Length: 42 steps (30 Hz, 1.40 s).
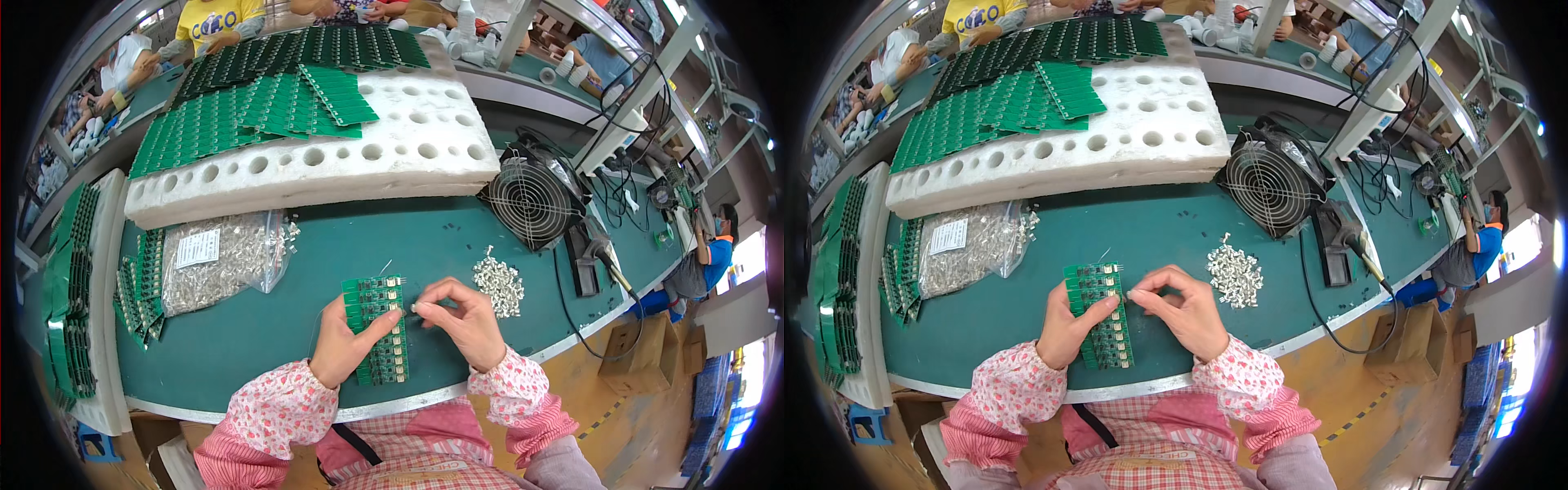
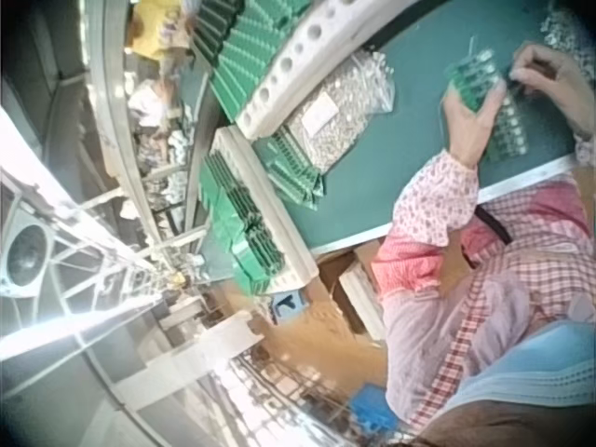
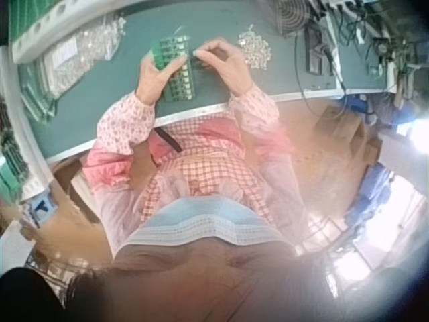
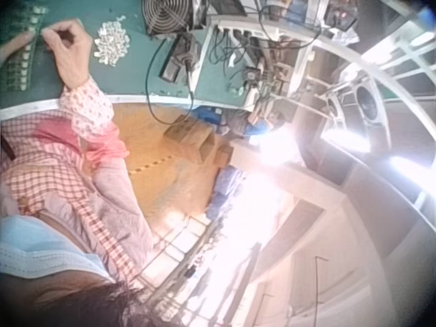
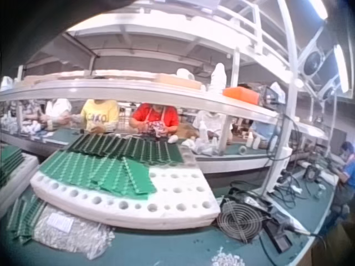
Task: The person inserts electronic components into circuit boards by hand, turns a board over, and solders the components onto the board using a soldering iron and solder wire.
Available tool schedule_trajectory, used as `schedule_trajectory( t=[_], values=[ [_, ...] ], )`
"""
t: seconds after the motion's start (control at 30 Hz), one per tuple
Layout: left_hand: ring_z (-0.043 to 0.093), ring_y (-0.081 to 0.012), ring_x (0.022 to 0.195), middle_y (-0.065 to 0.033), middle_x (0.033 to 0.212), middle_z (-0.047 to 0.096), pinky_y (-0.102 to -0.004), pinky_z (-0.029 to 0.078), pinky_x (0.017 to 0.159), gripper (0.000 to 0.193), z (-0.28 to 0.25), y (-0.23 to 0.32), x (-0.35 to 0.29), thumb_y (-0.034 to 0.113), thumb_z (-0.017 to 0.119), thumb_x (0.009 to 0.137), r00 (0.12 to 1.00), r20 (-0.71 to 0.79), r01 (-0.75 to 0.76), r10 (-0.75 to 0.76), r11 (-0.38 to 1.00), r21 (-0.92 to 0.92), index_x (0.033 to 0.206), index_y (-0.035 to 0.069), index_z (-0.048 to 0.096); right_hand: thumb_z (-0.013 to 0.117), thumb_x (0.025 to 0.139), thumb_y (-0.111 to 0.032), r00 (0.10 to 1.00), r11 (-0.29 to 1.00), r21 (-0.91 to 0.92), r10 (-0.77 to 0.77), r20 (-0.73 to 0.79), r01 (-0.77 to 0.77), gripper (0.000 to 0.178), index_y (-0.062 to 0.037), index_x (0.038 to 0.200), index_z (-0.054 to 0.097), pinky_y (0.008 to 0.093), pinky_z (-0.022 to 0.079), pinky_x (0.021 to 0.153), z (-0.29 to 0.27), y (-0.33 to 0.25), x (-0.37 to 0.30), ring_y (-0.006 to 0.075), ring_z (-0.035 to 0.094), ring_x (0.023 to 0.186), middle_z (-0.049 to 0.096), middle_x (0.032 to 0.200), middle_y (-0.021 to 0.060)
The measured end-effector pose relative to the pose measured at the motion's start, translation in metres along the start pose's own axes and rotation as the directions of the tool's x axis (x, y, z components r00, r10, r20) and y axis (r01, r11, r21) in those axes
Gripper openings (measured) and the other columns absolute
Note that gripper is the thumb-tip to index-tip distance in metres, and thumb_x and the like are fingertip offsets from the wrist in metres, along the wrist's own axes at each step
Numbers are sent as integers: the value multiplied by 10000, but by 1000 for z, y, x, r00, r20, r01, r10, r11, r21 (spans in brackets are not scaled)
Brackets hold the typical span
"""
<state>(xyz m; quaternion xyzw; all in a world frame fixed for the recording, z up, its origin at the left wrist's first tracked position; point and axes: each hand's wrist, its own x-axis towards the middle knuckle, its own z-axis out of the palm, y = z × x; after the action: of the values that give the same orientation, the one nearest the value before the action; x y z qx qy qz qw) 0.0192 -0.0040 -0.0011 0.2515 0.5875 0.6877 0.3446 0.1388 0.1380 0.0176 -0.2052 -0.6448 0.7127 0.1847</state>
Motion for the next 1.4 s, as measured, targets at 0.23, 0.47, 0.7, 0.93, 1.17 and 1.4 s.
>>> schedule_trajectory(
  t=[0.23, 0.47, 0.7, 0.93, 1.17, 1.4],
  values=[
    [616, -92, 846, -43, 959, 668, -253, 503, 747, 262, 1, 4, -1, 49, 686, 823, 1000, 17, 4, -4, 999, 43, 1063, -6, 598, 652, 891, -155, 976, 965, 166, 187, 113, -204, 189, 12, 973, 622, 221, 509, 678, 3, 9, 14, 93, 608, 839, 650, 947, 53],
    [625, -100, 833, -53, 939, 674, -258, 508, 743, 277, 3, 4, -2, 37, 697, 807, 999, 30, -48, 45, 993, 108, 1059, -13, 593, 640, 897, -126, 978, 965, 171, 187, 91, -200, 147, 9, 948, 608, 223, 508, 667, 4, 7, 13, 93, 606, 779, 638, 890, 44],
    [614, -77, 771, -32, 878, 659, -237, 500, 682, 232, 8, 2, -5, 30, 714, 782, 991, 2, -133, 135, 974, 182, 990, -5, 616, 632, 903, -109, 989, 972, 202, 102, 112, -123, 142, 10, 948, 570, 235, 516, 736, 4, 17, 8, 99, 614, 819, 635, 913, 53],
    [598, -58, 711, -10, 826, 633, -226, 489, 621, 209, 13, 4, -6, 15, 714, 772, 983, -1, -181, 184, 967, 182, 961, -5, 629, 626, 906, -90, 997, 978, 204, -50, 66, 35, 142, 20, 917, 535, 234, 517, 729, 8, 25, 7, 100, 629, 831, 644, 897, 69],
    [596, -63, 724, 1, 824, 616, -225, 488, 637, 207, 15, 2, -5, 15, 710, 778, 985, -3, -172, 175, 969, 178, 967, 1, 629, 649, 885, -88, 993, 992, 50, -114, 12, 113, 152, 18, 901, 541, 239, 515, 686, 8, 25, 6, 96, 629, 789, 644, 856, 67],
    [612, -85, 805, -23, 871, 653, -252, 503, 710, 197, 6, -5, 2, 92, 698, 833, 995, 92, -31, 30, 999, 19, 992, 1, 626, 648, 884, -94, 998, 998, -4, -55, -22, 55, 135, 4, 923, 563, 242, 507, 725, 5, 11, 1, 97, 614, 821, 635, 887, 59]
  ],
)
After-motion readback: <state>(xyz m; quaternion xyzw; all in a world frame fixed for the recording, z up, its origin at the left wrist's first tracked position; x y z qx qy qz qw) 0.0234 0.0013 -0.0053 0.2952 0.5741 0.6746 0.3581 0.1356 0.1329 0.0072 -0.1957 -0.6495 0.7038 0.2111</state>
